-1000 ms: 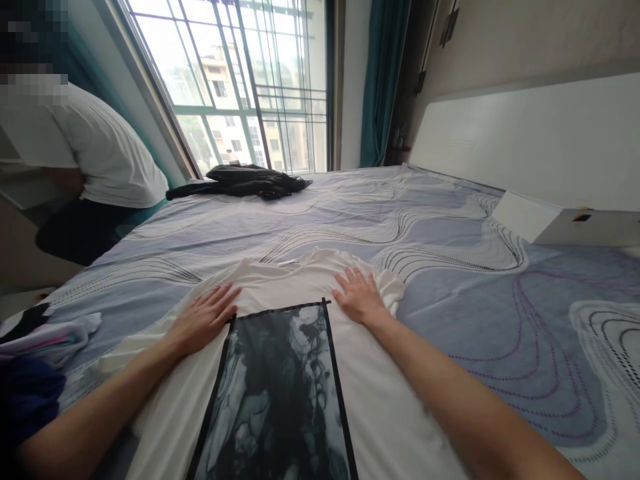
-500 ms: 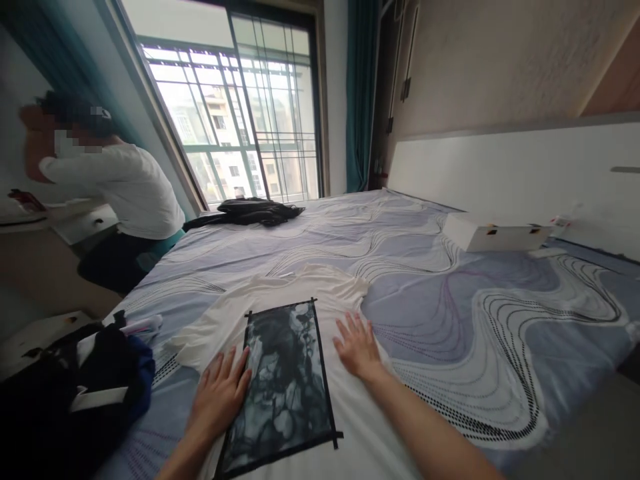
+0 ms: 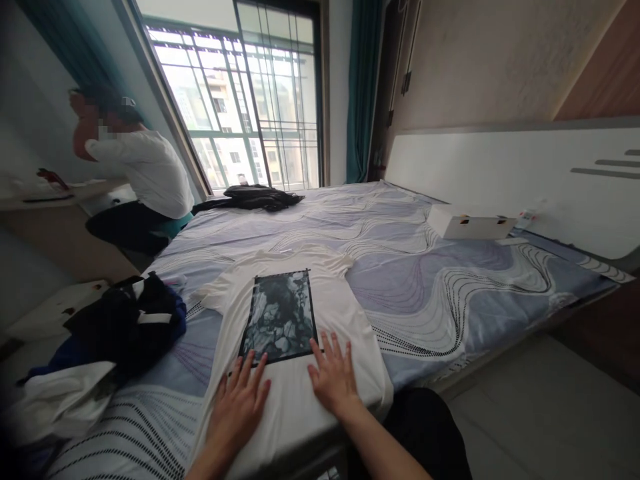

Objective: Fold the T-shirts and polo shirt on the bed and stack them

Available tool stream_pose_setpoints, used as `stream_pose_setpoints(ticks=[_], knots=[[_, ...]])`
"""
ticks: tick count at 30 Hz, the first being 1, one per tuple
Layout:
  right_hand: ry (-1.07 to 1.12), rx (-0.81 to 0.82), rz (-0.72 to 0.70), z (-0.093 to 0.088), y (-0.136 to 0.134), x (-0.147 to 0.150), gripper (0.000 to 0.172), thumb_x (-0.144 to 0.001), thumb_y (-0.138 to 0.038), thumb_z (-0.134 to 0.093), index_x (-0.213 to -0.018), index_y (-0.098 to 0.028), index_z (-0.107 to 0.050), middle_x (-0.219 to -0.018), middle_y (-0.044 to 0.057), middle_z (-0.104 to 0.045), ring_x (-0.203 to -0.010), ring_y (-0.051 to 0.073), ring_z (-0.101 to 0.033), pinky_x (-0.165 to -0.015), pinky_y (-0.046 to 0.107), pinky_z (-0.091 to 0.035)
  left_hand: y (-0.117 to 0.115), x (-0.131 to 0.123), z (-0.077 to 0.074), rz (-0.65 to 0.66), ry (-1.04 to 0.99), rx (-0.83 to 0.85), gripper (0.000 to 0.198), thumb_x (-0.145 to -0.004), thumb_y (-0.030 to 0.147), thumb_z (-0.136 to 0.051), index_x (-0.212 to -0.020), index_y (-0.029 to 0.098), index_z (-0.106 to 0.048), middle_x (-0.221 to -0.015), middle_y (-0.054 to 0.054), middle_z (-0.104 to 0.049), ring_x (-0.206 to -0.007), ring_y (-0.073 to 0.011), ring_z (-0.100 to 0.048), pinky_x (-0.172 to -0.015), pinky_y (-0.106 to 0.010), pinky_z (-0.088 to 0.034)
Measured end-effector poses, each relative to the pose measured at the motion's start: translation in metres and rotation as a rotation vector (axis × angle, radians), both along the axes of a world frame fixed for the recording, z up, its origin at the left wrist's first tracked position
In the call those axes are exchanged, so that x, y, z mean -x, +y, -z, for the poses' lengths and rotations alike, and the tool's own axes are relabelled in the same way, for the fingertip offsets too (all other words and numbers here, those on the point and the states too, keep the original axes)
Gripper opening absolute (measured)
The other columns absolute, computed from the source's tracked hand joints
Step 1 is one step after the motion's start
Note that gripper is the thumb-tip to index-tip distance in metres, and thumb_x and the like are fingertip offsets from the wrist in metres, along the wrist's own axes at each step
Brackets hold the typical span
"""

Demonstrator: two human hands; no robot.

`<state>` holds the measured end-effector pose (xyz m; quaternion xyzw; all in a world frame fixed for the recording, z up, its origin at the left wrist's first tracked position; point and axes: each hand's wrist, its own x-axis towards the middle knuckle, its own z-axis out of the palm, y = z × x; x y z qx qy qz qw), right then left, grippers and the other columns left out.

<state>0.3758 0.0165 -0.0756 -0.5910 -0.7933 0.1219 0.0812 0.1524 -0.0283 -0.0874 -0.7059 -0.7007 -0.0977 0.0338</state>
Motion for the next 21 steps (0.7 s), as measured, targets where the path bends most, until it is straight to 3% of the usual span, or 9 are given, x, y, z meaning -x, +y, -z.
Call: stream_pose_setpoints(ticks=[3, 6, 8, 10, 13, 17, 21], knots=[[-0.108, -0.089, 0.292, 0.001, 0.001, -0.059, 0.062, -0.1, -0.046, -0.037, -0.157, -0.023, -0.033, -0.165, 0.011, -0.022, -0.152, 0.035, -0.016, -0.119, 0.061, -0.008, -0.029, 0.041, -0.009, -0.234, 0.036, -0.017, 0.068, -0.093, 0.046, -0.034, -0.148, 0.007, -0.046, -0.157, -0.02, -0.04, -0.145, -0.0359, -0.034, -0.116, -0.055, -0.029], [-0.085, -0.195, 0.572, 0.004, 0.0, -0.106, 0.062, -0.095, -0.046, -0.047, -0.142, -0.006, -0.052, -0.149, 0.026, -0.044, -0.138, 0.039, -0.039, -0.113, 0.052, -0.028, -0.055, 0.065, -0.02, -0.394, 0.001, -0.063, 0.078, -0.086, 0.059, -0.036, -0.128, -0.004, -0.058, -0.139, -0.031, -0.052, -0.131, -0.0423, -0.047, -0.107, -0.053, -0.038], [0.032, -0.204, 0.585, 0.005, -0.002, -0.121, 0.045, -0.093, -0.04, -0.048, -0.12, -0.009, -0.066, -0.132, 0.023, -0.057, -0.124, 0.035, -0.051, -0.106, 0.043, -0.038, -0.066, 0.064, -0.028, -0.38, -0.142, -0.03, 0.066, -0.084, 0.06, -0.036, -0.106, 0.005, -0.067, -0.121, -0.027, -0.063, -0.114, -0.0389, -0.058, -0.1, -0.049, -0.044], [0.198, -0.157, 0.524, 0.004, -0.003, -0.126, 0.034, -0.094, -0.035, -0.043, -0.108, -0.016, -0.067, -0.119, 0.017, -0.065, -0.113, 0.03, -0.058, -0.1, 0.037, -0.042, -0.071, 0.056, -0.036, -0.349, -0.394, 0.05, 0.05, -0.086, 0.058, -0.034, -0.088, 0.018, -0.063, -0.097, -0.016, -0.069, -0.094, -0.0311, -0.064, -0.089, -0.042, -0.049], [0.345, -0.055, 0.521, 0.001, -0.002, -0.129, 0.034, -0.097, -0.032, -0.034, -0.114, -0.019, -0.06, -0.104, 0.011, -0.07, -0.099, 0.025, -0.065, -0.086, 0.032, -0.047, -0.074, 0.048, -0.042, -0.454, -0.721, 0.062, 0.042, -0.089, 0.059, -0.032, -0.083, 0.024, -0.054, -0.075, -0.005, -0.067, -0.074, -0.0252, -0.064, -0.072, -0.036, -0.051], [0.319, 0.019, 0.582, -0.004, 0.0, -0.141, 0.027, -0.094, -0.029, -0.04, -0.11, -0.021, -0.059, -0.087, 0.008, -0.071, -0.088, 0.027, -0.067, -0.074, 0.032, -0.046, -0.086, 0.065, -0.039, -0.632, -0.774, 0.07, 0.033, -0.083, 0.056, -0.039, -0.08, 0.026, -0.053, -0.072, -0.006, -0.07, -0.076, -0.03, -0.068, -0.072, -0.041, -0.052], [0.223, 0.057, 0.591, -0.011, -0.006, -0.148, 0.028, -0.09, -0.023, -0.046, -0.113, -0.019, -0.06, -0.085, 0.011, -0.071, -0.085, 0.031, -0.068, -0.073, 0.035, -0.045, -0.103, 0.096, -0.031, -0.631, -0.684, 0.292, 0.029, -0.079, 0.055, -0.04, -0.073, 0.029, -0.05, -0.064, -0.005, -0.071, -0.073, -0.032, -0.07, -0.075, -0.043, -0.052]])
